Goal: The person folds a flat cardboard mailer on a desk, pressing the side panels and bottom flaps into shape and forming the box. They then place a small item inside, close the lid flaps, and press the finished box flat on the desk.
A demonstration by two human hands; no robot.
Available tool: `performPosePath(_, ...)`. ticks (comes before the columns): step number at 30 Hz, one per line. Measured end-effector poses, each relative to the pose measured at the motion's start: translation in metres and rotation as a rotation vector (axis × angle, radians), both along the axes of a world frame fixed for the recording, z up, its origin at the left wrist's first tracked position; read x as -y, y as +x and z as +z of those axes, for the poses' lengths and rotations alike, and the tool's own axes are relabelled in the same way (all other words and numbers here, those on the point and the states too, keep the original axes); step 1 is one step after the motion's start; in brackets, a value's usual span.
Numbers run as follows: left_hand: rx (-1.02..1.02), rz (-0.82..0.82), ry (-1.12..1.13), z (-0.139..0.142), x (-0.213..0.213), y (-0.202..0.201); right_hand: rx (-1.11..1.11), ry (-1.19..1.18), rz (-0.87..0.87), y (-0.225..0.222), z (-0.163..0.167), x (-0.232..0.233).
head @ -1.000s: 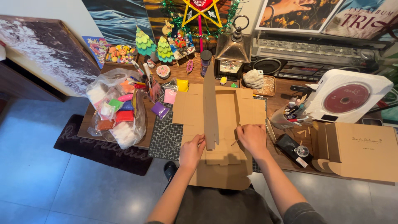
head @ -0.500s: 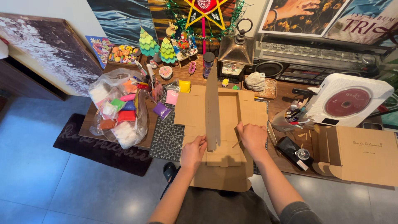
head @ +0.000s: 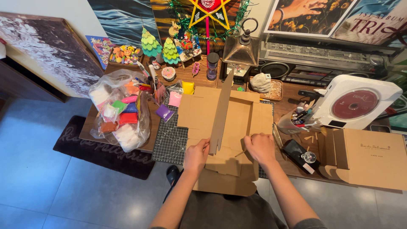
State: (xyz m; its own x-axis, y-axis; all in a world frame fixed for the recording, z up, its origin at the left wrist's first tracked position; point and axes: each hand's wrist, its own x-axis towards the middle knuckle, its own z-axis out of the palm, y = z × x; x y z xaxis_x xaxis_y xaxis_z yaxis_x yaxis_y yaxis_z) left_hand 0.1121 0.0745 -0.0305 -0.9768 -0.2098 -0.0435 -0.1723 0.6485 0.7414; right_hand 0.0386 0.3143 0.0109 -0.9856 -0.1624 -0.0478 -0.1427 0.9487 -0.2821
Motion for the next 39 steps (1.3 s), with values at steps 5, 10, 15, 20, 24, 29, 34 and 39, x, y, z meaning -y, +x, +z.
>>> performPosePath(5,-0.014,-0.009,0.001,0.002,0.0,0.0,0.087,0.017,-0.034,0.003,0.006,0.002)
performPosePath(10,-0.016,-0.008,0.042,0.002,0.0,0.0,0.024,-0.001,-0.061,-0.001,0.0,0.003)
performPosePath(15,-0.02,-0.004,0.055,-0.001,0.0,0.0,0.084,-0.043,-0.05,-0.003,-0.011,-0.006)
performPosePath(20,-0.001,-0.006,0.063,0.0,0.001,0.002,0.09,-0.216,0.091,0.009,-0.014,-0.028)
performPosePath(24,-0.028,-0.037,0.085,0.002,0.003,0.005,0.017,-0.372,0.108,0.041,-0.002,-0.04)
performPosePath(29,-0.011,-0.058,0.146,0.003,0.006,0.004,-0.14,-0.224,0.32,0.071,0.017,-0.035)
performPosePath(34,-0.005,-0.034,0.197,0.004,0.005,0.0,-0.093,-0.112,0.455,0.073,0.021,-0.035)
performPosePath(39,0.025,0.008,0.19,0.004,0.002,-0.002,-0.089,-0.26,0.407,0.072,-0.001,-0.043)
